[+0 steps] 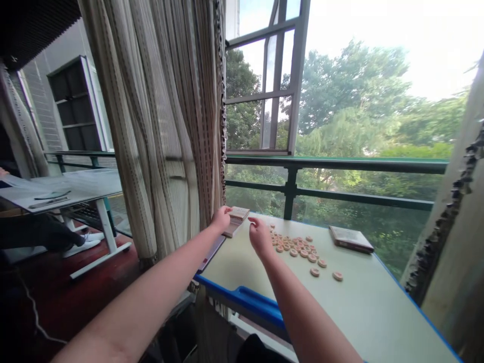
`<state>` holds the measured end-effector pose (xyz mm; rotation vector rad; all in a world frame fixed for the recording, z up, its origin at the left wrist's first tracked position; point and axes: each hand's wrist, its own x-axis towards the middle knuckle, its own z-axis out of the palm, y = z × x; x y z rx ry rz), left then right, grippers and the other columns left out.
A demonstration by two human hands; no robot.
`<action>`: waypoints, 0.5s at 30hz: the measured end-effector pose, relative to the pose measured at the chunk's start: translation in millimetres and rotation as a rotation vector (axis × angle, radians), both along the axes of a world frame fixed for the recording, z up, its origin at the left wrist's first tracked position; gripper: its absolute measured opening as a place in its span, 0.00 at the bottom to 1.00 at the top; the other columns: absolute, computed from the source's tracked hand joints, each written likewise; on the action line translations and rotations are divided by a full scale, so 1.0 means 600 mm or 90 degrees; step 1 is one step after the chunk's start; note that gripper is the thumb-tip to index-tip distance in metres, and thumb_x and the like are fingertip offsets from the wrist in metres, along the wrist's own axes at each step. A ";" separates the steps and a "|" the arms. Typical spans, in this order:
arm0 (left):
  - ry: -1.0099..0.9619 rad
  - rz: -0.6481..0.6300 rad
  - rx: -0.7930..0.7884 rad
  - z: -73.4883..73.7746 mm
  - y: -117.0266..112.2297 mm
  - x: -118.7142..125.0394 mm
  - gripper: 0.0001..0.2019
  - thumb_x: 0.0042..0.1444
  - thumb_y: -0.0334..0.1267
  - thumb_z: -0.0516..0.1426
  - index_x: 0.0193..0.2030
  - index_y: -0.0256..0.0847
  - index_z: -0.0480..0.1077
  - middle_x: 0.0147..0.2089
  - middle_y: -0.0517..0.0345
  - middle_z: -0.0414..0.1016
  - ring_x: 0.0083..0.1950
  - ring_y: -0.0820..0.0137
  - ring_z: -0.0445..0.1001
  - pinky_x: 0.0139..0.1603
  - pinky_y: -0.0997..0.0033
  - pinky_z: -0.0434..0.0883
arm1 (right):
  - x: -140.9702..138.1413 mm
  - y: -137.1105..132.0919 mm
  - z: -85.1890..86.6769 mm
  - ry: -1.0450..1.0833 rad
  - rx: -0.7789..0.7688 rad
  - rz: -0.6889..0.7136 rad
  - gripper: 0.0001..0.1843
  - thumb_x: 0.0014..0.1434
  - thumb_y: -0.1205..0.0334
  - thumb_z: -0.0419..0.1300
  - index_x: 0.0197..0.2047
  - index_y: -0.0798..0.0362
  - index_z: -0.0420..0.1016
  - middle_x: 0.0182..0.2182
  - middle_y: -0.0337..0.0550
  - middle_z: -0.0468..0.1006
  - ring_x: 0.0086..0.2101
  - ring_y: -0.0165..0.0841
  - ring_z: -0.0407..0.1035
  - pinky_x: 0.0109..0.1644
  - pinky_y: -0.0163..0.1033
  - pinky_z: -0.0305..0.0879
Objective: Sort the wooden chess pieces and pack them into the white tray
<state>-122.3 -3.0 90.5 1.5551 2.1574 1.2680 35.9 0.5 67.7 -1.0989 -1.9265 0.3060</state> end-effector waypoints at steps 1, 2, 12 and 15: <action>0.001 0.010 -0.014 -0.003 -0.001 -0.013 0.18 0.51 0.25 0.48 0.47 0.39 0.69 0.48 0.52 0.75 0.46 0.68 0.73 0.40 0.73 0.69 | -0.011 0.002 -0.010 -0.027 -0.012 0.001 0.24 0.56 0.67 0.43 0.50 0.53 0.72 0.45 0.46 0.76 0.44 0.35 0.70 0.49 0.42 0.64; 0.003 0.017 -0.030 -0.006 -0.001 -0.026 0.17 0.50 0.25 0.49 0.46 0.39 0.69 0.47 0.52 0.75 0.44 0.68 0.73 0.38 0.73 0.69 | -0.022 0.005 -0.020 -0.045 -0.028 0.004 0.24 0.56 0.68 0.43 0.50 0.53 0.73 0.45 0.46 0.76 0.45 0.35 0.69 0.50 0.42 0.63; 0.071 0.036 -0.174 -0.073 0.038 -0.110 0.17 0.50 0.36 0.53 0.49 0.41 0.70 0.52 0.50 0.73 0.51 0.62 0.71 0.45 0.71 0.67 | -0.056 0.032 -0.094 -0.358 -0.022 0.113 0.28 0.58 0.61 0.50 0.63 0.44 0.57 0.62 0.41 0.57 0.55 0.44 0.59 0.56 0.51 0.55; 0.084 0.007 -0.220 -0.093 0.048 -0.111 0.15 0.50 0.36 0.54 0.46 0.41 0.73 0.49 0.50 0.75 0.49 0.63 0.73 0.44 0.71 0.67 | -0.058 0.031 -0.096 -0.382 -0.023 0.108 0.24 0.59 0.60 0.49 0.59 0.44 0.62 0.60 0.40 0.62 0.54 0.43 0.59 0.55 0.52 0.54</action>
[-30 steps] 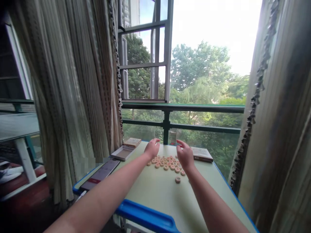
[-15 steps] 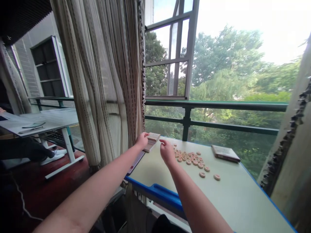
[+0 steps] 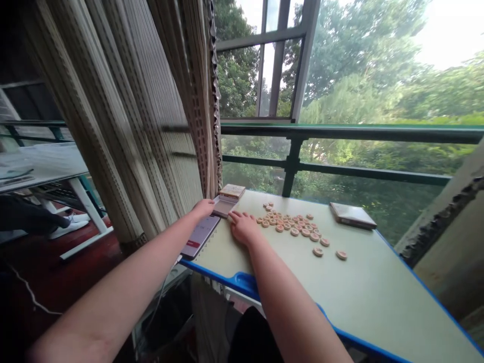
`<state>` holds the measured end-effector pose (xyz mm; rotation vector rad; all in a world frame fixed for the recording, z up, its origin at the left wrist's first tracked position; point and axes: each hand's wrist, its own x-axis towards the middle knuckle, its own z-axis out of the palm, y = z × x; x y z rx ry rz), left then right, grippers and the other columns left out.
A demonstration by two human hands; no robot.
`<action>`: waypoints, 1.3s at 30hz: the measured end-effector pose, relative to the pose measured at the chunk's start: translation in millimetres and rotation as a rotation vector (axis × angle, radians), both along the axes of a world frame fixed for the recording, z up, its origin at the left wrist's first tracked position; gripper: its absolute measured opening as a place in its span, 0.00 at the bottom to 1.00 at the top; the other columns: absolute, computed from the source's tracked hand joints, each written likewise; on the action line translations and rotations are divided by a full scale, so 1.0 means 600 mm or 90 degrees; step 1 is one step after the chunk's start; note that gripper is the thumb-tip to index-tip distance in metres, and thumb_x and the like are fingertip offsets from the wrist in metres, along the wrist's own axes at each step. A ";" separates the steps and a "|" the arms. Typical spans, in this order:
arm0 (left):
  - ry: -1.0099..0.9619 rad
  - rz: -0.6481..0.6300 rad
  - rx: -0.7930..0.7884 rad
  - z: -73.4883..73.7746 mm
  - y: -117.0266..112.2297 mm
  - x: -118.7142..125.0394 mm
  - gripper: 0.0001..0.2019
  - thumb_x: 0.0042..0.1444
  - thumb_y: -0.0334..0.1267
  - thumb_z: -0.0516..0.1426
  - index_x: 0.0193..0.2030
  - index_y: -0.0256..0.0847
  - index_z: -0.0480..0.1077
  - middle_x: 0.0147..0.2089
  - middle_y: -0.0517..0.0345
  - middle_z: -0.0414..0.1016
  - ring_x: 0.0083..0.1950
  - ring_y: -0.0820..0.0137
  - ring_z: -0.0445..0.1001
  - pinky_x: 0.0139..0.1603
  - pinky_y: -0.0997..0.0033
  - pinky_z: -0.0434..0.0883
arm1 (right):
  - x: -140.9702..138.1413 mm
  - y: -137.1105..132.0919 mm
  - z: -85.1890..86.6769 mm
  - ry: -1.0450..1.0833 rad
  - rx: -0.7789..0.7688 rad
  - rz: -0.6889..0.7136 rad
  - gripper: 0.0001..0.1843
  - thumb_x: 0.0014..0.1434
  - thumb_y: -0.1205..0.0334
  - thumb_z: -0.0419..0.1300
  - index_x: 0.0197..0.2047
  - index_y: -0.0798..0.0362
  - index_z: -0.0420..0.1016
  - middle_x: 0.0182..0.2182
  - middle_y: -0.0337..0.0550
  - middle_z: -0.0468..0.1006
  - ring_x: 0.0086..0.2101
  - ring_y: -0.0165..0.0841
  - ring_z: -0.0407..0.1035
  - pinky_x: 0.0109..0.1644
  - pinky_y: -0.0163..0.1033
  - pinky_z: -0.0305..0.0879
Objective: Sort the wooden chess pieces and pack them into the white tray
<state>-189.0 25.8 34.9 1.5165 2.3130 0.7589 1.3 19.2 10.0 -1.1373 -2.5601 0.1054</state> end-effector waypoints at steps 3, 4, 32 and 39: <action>0.011 -0.005 -0.029 -0.008 0.000 0.006 0.13 0.50 0.35 0.55 0.43 0.40 0.74 0.46 0.49 0.76 0.46 0.61 0.74 0.43 0.70 0.68 | -0.001 -0.004 0.000 0.018 0.004 -0.001 0.24 0.58 0.60 0.50 0.59 0.46 0.62 0.60 0.40 0.61 0.54 0.42 0.58 0.54 0.50 0.55; 0.017 -0.001 -0.032 -0.009 -0.002 0.009 0.14 0.49 0.34 0.56 0.43 0.39 0.74 0.46 0.49 0.76 0.46 0.61 0.74 0.43 0.69 0.68 | 0.000 -0.005 -0.001 0.026 0.005 0.003 0.25 0.58 0.61 0.51 0.60 0.46 0.60 0.60 0.41 0.60 0.54 0.42 0.57 0.55 0.49 0.55; -0.089 -0.009 0.154 0.068 -0.110 0.080 0.27 0.54 0.46 0.54 0.58 0.33 0.60 0.56 0.38 0.67 0.54 0.59 0.68 0.48 0.67 0.65 | 0.103 -0.103 0.045 0.010 0.028 -0.107 0.15 0.62 0.67 0.46 0.47 0.52 0.70 0.46 0.48 0.69 0.41 0.34 0.66 0.42 0.36 0.59; -0.144 -0.257 0.073 0.024 -0.130 0.160 0.20 0.49 0.35 0.59 0.51 0.36 0.69 0.53 0.48 0.72 0.50 0.66 0.72 0.49 0.75 0.66 | 0.205 -0.135 0.042 0.015 -0.019 -0.078 0.14 0.53 0.75 0.51 0.38 0.54 0.75 0.43 0.46 0.74 0.42 0.35 0.68 0.46 0.37 0.61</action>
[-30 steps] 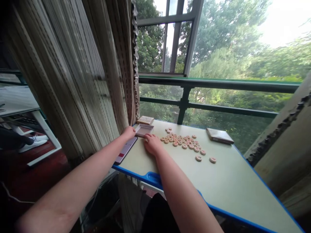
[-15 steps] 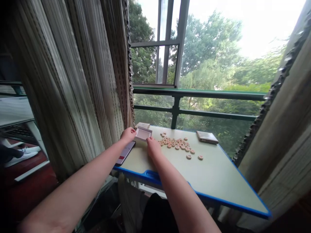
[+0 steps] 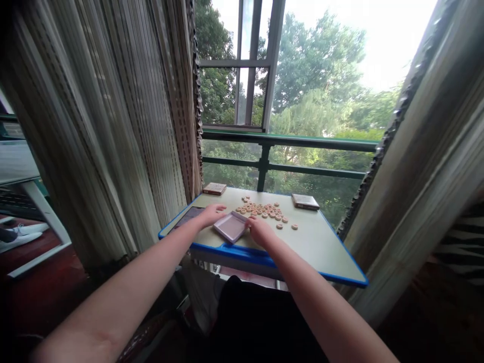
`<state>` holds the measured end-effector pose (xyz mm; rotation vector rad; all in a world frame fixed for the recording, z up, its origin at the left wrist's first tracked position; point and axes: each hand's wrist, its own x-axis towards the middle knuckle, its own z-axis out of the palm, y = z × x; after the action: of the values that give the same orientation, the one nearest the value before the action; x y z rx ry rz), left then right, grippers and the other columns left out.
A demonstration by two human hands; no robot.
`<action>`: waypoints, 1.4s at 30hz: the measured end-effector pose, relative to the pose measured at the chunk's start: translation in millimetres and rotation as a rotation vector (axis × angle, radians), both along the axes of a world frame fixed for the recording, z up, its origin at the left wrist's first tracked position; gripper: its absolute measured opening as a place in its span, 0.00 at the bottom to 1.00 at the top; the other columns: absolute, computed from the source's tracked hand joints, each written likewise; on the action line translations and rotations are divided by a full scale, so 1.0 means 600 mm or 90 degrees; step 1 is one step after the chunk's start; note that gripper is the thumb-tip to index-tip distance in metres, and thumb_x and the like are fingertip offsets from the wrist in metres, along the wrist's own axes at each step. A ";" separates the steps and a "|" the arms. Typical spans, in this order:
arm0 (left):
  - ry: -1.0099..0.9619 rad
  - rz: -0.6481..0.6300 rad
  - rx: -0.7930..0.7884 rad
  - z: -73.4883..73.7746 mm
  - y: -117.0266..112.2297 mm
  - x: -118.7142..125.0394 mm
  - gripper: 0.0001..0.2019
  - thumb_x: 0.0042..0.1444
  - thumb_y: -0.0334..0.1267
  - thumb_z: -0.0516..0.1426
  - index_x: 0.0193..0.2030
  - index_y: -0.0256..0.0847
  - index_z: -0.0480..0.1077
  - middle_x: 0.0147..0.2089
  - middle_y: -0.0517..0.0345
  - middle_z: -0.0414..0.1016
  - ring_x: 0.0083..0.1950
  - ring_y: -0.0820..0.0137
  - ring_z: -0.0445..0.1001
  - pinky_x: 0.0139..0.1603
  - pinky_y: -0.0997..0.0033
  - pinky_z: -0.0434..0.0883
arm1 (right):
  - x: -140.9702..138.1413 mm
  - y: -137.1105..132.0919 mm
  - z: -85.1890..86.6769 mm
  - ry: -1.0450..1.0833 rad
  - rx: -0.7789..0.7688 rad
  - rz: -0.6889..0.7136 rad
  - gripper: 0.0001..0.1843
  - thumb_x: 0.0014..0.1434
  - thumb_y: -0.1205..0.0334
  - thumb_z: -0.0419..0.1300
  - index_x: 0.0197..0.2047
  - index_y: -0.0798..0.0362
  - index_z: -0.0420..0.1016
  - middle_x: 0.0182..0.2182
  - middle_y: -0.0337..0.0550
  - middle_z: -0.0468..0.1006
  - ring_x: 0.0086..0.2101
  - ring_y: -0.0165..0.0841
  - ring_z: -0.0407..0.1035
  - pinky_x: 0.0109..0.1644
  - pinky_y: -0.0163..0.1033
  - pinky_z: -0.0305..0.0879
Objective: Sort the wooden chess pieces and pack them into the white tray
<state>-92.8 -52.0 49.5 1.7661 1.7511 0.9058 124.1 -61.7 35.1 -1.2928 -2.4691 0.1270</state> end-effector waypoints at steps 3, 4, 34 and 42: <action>0.004 -0.041 -0.019 -0.022 0.003 0.036 0.19 0.47 0.33 0.60 0.48 0.35 0.71 0.51 0.48 0.74 0.49 0.66 0.73 0.47 0.76 0.68 | 0.028 0.006 -0.005 0.021 -0.010 -0.006 0.20 0.49 0.79 0.49 0.38 0.53 0.76 0.43 0.44 0.76 0.43 0.34 0.69 0.49 0.37 0.61; 0.005 -0.043 -0.028 -0.027 0.005 0.044 0.19 0.47 0.33 0.59 0.48 0.35 0.70 0.50 0.47 0.74 0.46 0.66 0.74 0.44 0.75 0.69 | 0.034 0.009 -0.007 0.031 -0.011 -0.011 0.22 0.48 0.80 0.49 0.39 0.53 0.76 0.44 0.44 0.76 0.44 0.34 0.69 0.51 0.37 0.61; 0.281 -0.068 -0.072 0.033 0.153 0.137 0.17 0.50 0.51 0.54 0.28 0.38 0.73 0.31 0.46 0.77 0.34 0.59 0.75 0.37 0.62 0.70 | 0.145 0.096 0.052 -0.234 -0.178 -0.175 0.11 0.50 0.62 0.57 0.36 0.55 0.77 0.31 0.51 0.78 0.31 0.37 0.70 0.29 0.35 0.59; 0.168 -0.372 0.072 -0.028 0.144 0.147 0.13 0.50 0.46 0.54 0.27 0.39 0.75 0.29 0.57 0.75 0.31 0.71 0.68 0.33 0.75 0.64 | 0.139 0.127 0.027 -0.094 -0.098 -0.123 0.09 0.53 0.59 0.57 0.37 0.50 0.75 0.35 0.42 0.75 0.30 0.31 0.67 0.30 0.33 0.55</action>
<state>-4.8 34.2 32.6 2.3757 1.2122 0.5464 207.5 14.2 51.5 -1.6525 -2.4795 0.1812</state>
